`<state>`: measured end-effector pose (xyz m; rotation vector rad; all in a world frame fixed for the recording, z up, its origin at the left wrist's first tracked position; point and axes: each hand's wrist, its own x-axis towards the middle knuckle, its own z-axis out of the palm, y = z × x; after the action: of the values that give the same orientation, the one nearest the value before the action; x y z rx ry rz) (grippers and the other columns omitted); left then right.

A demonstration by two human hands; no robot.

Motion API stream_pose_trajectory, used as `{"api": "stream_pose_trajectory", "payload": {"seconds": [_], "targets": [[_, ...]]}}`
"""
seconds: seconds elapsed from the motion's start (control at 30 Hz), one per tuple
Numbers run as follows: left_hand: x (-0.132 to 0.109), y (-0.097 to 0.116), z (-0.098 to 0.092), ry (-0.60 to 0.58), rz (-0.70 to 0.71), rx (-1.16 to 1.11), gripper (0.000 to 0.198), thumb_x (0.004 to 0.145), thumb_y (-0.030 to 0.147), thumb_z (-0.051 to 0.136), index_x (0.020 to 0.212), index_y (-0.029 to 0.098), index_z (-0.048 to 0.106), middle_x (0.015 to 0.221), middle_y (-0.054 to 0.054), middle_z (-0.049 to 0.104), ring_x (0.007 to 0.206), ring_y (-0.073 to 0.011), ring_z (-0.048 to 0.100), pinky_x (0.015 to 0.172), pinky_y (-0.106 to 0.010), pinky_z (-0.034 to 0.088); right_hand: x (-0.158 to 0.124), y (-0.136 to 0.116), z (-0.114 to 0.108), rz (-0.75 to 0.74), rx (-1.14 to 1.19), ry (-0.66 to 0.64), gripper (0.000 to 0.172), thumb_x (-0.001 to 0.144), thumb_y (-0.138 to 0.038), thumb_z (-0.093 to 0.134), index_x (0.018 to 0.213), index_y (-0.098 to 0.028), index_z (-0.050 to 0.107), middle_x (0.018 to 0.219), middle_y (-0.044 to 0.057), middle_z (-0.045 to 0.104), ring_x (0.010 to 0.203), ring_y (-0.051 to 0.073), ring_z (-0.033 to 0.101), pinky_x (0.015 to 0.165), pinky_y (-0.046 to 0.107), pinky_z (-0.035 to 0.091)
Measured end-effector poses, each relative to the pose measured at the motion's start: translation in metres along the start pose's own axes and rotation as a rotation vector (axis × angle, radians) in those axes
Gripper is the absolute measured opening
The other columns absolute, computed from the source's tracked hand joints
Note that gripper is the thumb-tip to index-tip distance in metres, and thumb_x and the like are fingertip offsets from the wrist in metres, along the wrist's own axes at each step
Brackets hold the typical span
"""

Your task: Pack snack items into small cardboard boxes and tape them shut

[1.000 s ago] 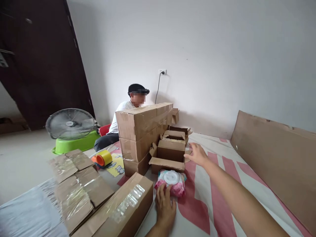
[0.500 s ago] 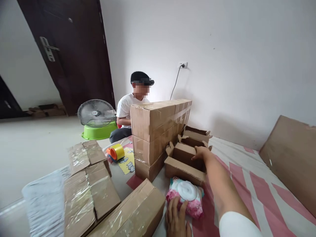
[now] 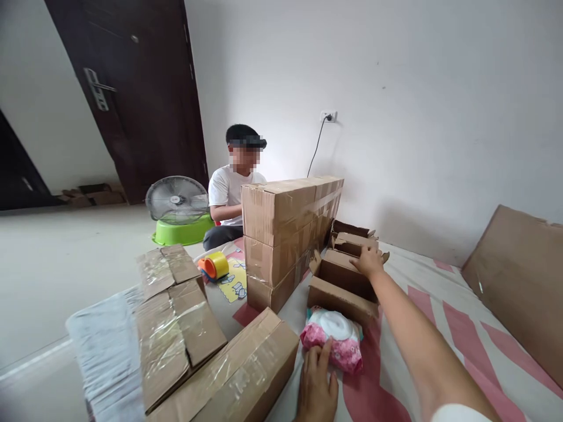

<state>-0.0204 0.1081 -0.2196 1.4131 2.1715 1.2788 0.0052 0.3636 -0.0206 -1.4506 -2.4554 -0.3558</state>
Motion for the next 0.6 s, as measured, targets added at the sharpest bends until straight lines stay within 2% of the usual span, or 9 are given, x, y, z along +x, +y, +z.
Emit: {"api": "stream_pose_trajectory", "payload": {"seconds": [0.1, 0.17, 0.2, 0.23, 0.3, 0.37, 0.47, 0.6], "targets": [[0.004, -0.007, 0.007, 0.057, -0.089, -0.143, 0.062, 0.08, 0.009, 0.042, 0.141, 0.015, 0.043, 0.138, -0.014, 0.052, 0.129, -0.0267, 0.046, 0.109, -0.038, 0.035, -0.058, -0.011, -0.01, -0.265, 0.099, 0.086, 0.047, 0.091, -0.042, 0.045, 0.132, -0.018, 0.05, 0.13, 0.017, 0.053, 0.123, 0.031, 0.047, 0.101, 0.051, 0.038], [0.006, -0.013, 0.014, 0.089, -0.145, -0.246, 0.06, 0.081, 0.007, 0.036, 0.142, 0.009, 0.039, 0.139, -0.016, 0.051, 0.129, -0.0227, 0.048, 0.109, -0.033, 0.036, -0.114, -0.022, 0.003, -0.539, 0.164, 0.045, 0.034, 0.089, -0.041, 0.05, 0.119, -0.028, 0.061, 0.119, 0.006, 0.063, 0.113, 0.023, 0.054, 0.099, 0.039, 0.044], [0.007, -0.015, 0.017, 0.101, -0.166, -0.285, 0.06, 0.081, 0.005, 0.034, 0.142, 0.007, 0.037, 0.138, -0.017, 0.053, 0.127, -0.0213, 0.05, 0.108, -0.031, 0.037, -0.141, -0.027, 0.016, -0.769, 0.226, 0.022, 0.034, 0.087, -0.038, 0.052, 0.117, -0.026, 0.062, 0.117, 0.007, 0.064, 0.112, 0.024, 0.055, 0.099, 0.041, 0.045], [0.008, -0.018, 0.019, 0.119, -0.182, -0.311, 0.06, 0.081, 0.004, 0.033, 0.141, 0.005, 0.036, 0.137, -0.018, 0.053, 0.126, -0.0205, 0.051, 0.107, -0.03, 0.038, -0.165, -0.031, 0.031, -0.869, 0.245, 0.009, 0.04, 0.085, -0.034, 0.053, 0.125, -0.026, 0.058, 0.125, 0.007, 0.062, 0.118, 0.025, 0.052, 0.102, 0.043, 0.042], [0.01, -0.021, 0.022, 0.172, -0.197, -0.324, 0.056, 0.081, 0.004, 0.032, 0.136, 0.004, 0.039, 0.137, -0.019, 0.052, 0.126, -0.0203, 0.051, 0.108, -0.031, 0.037, -0.199, -0.038, 0.061, -0.81, 0.193, 0.018, 0.062, 0.08, -0.023, 0.057, 0.14, -0.028, 0.044, 0.143, 0.007, 0.05, 0.132, 0.031, 0.039, 0.106, 0.05, 0.037], [0.01, -0.022, 0.022, 0.222, -0.196, -0.3, 0.052, 0.082, 0.005, 0.033, 0.132, 0.007, 0.043, 0.137, -0.018, 0.052, 0.128, -0.0203, 0.05, 0.109, -0.032, 0.037, -0.209, -0.039, 0.084, -0.687, 0.112, 0.011, 0.07, 0.077, -0.014, 0.055, 0.142, -0.035, 0.039, 0.151, 0.004, 0.039, 0.138, 0.036, 0.03, 0.107, 0.06, 0.029], [0.008, -0.019, 0.02, 0.23, -0.171, -0.202, 0.049, 0.08, 0.006, 0.039, 0.128, 0.011, 0.046, 0.133, -0.016, 0.055, 0.128, -0.0219, 0.049, 0.11, -0.035, 0.037, -0.193, -0.037, 0.099, -0.564, 0.032, -0.053, 0.074, 0.078, -0.006, 0.048, 0.141, -0.045, 0.039, 0.155, -0.003, 0.032, 0.139, 0.039, 0.025, 0.105, 0.068, 0.025], [0.005, -0.015, 0.019, 0.193, -0.123, -0.093, 0.048, 0.078, 0.004, 0.041, 0.124, 0.011, 0.049, 0.129, -0.016, 0.055, 0.126, -0.0224, 0.049, 0.109, -0.036, 0.036, -0.147, -0.03, 0.108, -0.471, -0.008, -0.105, 0.073, 0.082, -0.006, 0.043, 0.141, -0.048, 0.036, 0.156, -0.007, 0.027, 0.141, 0.037, 0.023, 0.108, 0.067, 0.02]]}}
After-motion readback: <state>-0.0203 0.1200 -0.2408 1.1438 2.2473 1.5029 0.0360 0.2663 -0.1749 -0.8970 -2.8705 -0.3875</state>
